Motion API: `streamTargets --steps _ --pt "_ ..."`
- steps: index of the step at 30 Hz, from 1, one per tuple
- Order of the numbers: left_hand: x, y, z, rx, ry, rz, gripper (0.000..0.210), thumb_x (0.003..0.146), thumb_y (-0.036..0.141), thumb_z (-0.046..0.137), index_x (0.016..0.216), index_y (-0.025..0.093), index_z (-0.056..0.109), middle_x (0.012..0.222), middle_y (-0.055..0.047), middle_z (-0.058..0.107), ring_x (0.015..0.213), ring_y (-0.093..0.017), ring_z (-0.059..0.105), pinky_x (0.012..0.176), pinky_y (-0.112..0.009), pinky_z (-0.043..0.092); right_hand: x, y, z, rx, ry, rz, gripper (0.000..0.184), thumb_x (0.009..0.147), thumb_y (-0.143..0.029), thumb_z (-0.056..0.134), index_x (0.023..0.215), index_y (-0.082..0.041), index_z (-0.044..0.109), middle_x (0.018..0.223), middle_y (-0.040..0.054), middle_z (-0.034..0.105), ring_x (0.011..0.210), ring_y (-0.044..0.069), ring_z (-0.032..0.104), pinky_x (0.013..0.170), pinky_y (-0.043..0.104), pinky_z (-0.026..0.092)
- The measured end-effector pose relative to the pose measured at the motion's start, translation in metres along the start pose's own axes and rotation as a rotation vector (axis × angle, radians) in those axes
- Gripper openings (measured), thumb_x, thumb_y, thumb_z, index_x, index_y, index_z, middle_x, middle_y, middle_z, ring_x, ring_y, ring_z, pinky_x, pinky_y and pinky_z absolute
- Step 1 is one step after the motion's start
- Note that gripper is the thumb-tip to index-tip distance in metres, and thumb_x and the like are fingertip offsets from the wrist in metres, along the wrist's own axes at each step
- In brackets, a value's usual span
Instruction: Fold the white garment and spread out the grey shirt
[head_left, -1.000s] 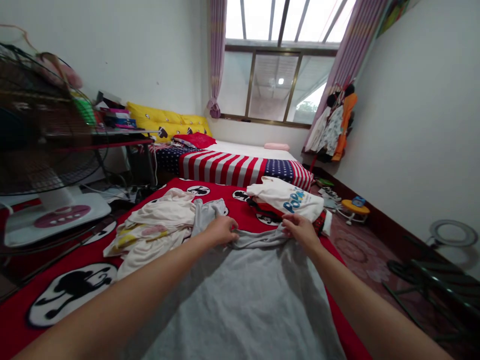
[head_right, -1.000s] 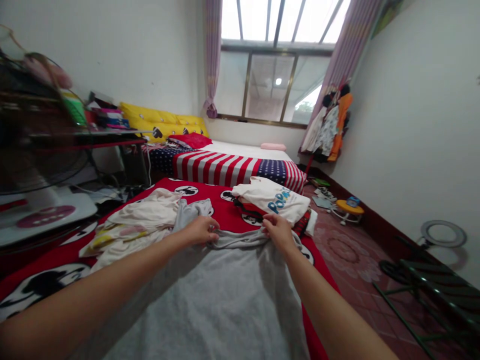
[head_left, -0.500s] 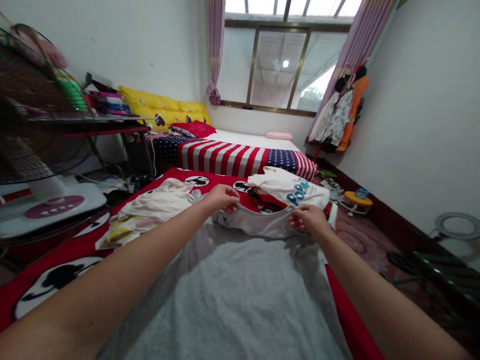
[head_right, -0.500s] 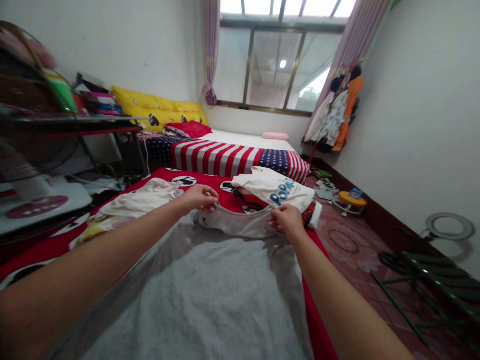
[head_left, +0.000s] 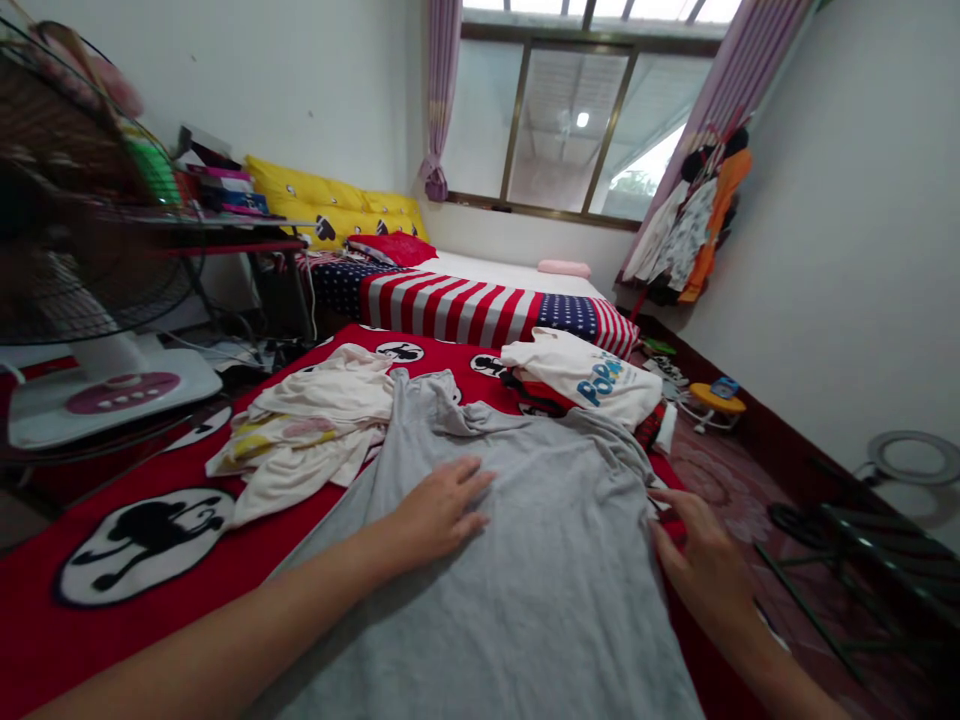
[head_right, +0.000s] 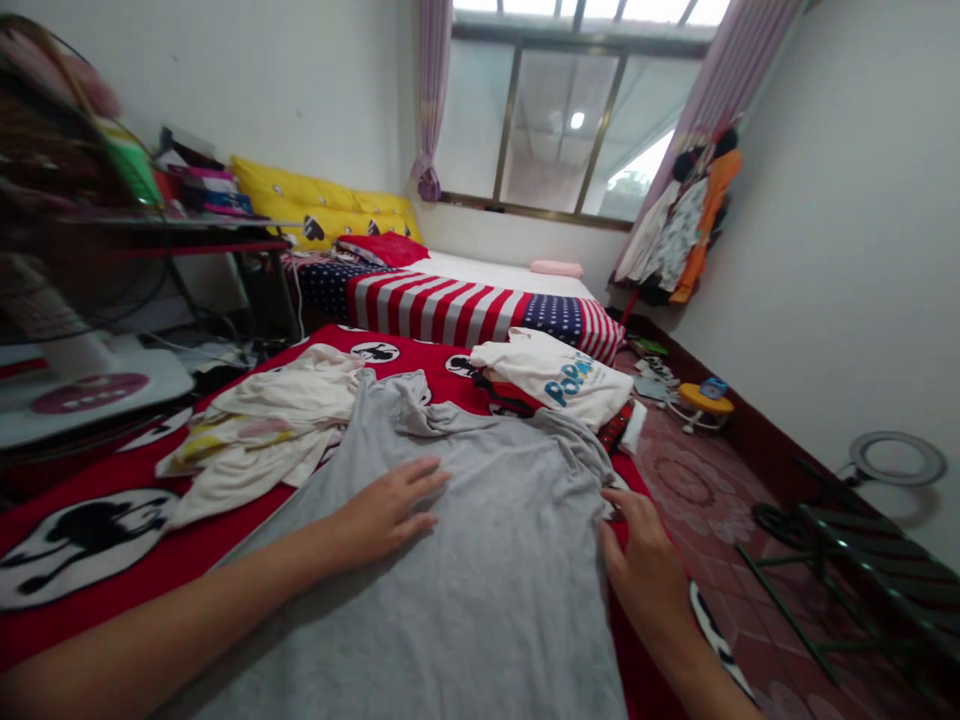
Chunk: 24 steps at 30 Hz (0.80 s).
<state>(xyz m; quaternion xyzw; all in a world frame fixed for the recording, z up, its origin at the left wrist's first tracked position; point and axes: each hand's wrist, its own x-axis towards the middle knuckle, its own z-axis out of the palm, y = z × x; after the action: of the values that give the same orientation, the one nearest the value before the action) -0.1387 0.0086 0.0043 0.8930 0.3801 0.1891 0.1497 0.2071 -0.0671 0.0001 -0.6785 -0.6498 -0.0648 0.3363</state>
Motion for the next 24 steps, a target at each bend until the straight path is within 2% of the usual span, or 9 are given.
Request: streamTargets --steps 4,7,12,15,17,18,20,22,24 --pt "-0.015 -0.003 0.017 0.184 0.024 -0.016 0.051 0.093 0.041 0.045 0.140 0.024 0.042 0.153 -0.011 0.029 0.141 -0.027 0.025 0.116 -0.049 0.019 -0.003 0.023 -0.006 -0.116 -0.212 0.220 0.032 0.082 -0.041 0.049 0.097 -0.019 0.065 0.096 0.0106 0.067 0.084 0.027 0.064 0.077 0.040 0.048" --pt "-0.013 -0.005 0.021 0.209 0.049 -0.004 0.050 0.093 0.041 0.044 0.140 0.024 0.042 0.153 -0.011 0.029 0.141 -0.026 0.025 0.115 -0.048 0.019 0.009 0.015 0.004 -0.114 -0.304 0.222 0.030 0.081 -0.040 0.052 0.095 -0.019 0.068 0.098 0.0104 0.067 0.089 0.028 0.064 0.078 0.039 0.048" --pt "-0.013 -0.006 0.021 0.194 0.061 0.003 0.050 0.093 0.042 0.044 0.140 0.024 0.043 0.152 -0.011 0.031 0.141 -0.026 0.027 0.115 -0.047 0.020 0.018 -0.045 0.035 0.053 -0.175 0.018 0.041 0.077 -0.023 0.053 0.117 -0.016 0.060 0.116 0.0129 0.060 0.101 0.025 0.061 0.087 0.038 0.049" --pt "-0.014 -0.007 0.021 0.180 0.070 0.004 0.051 0.093 0.044 0.044 0.140 0.025 0.043 0.152 -0.011 0.031 0.141 -0.026 0.027 0.115 -0.047 0.020 0.011 -0.086 0.047 0.158 -0.273 -0.257 0.048 0.076 -0.010 0.049 0.122 -0.023 0.059 0.131 0.0092 0.054 0.117 0.023 0.054 0.096 0.038 0.045" --pt "-0.014 -0.007 0.020 0.172 0.071 0.008 0.050 0.093 0.044 0.043 0.140 0.025 0.043 0.152 -0.011 0.031 0.141 -0.026 0.027 0.115 -0.047 0.021 0.007 -0.101 0.049 0.230 -0.347 -0.397 0.042 0.079 -0.008 0.048 0.114 -0.025 0.064 0.128 0.0062 0.059 0.117 0.022 0.054 0.099 0.037 0.043" --pt "-0.014 -0.006 0.020 0.170 0.069 0.008 0.051 0.093 0.045 0.043 0.140 0.025 0.043 0.152 -0.011 0.031 0.141 -0.026 0.027 0.115 -0.047 0.021 0.007 -0.104 0.048 0.272 -0.333 -0.401 0.035 0.082 -0.011 0.047 0.109 -0.024 0.065 0.122 0.0063 0.062 0.113 0.021 0.057 0.097 0.036 0.044" --pt "-0.014 -0.006 0.019 0.165 0.065 0.008 0.051 0.092 0.045 0.044 0.139 0.024 0.044 0.152 -0.012 0.033 0.140 -0.026 0.027 0.115 -0.047 0.021 0.010 -0.101 0.044 0.306 -0.210 -0.270 0.024 0.086 -0.020 0.047 0.103 -0.020 0.064 0.109 0.0081 0.065 0.100 0.020 0.062 0.087 0.033 0.048" --pt "-0.013 -0.006 0.018 0.164 0.063 0.006 0.051 0.092 0.045 0.045 0.138 0.024 0.045 0.151 -0.012 0.034 0.140 -0.025 0.028 0.115 -0.046 0.021 0.015 -0.093 0.042 0.234 -0.104 -0.078 0.024 0.085 -0.029 0.050 0.102 -0.018 0.062 0.101 0.0089 0.065 0.084 0.020 0.063 0.076 0.033 0.050" --pt "-0.013 -0.006 0.018 0.165 0.065 0.003 0.051 0.091 0.044 0.046 0.138 0.024 0.045 0.150 -0.012 0.035 0.140 -0.025 0.028 0.115 -0.046 0.020 0.018 -0.086 0.043 0.131 -0.133 0.023 0.028 0.081 -0.034 0.055 0.101 -0.017 0.063 0.098 0.0087 0.063 0.073 0.019 0.061 0.070 0.033 0.049"
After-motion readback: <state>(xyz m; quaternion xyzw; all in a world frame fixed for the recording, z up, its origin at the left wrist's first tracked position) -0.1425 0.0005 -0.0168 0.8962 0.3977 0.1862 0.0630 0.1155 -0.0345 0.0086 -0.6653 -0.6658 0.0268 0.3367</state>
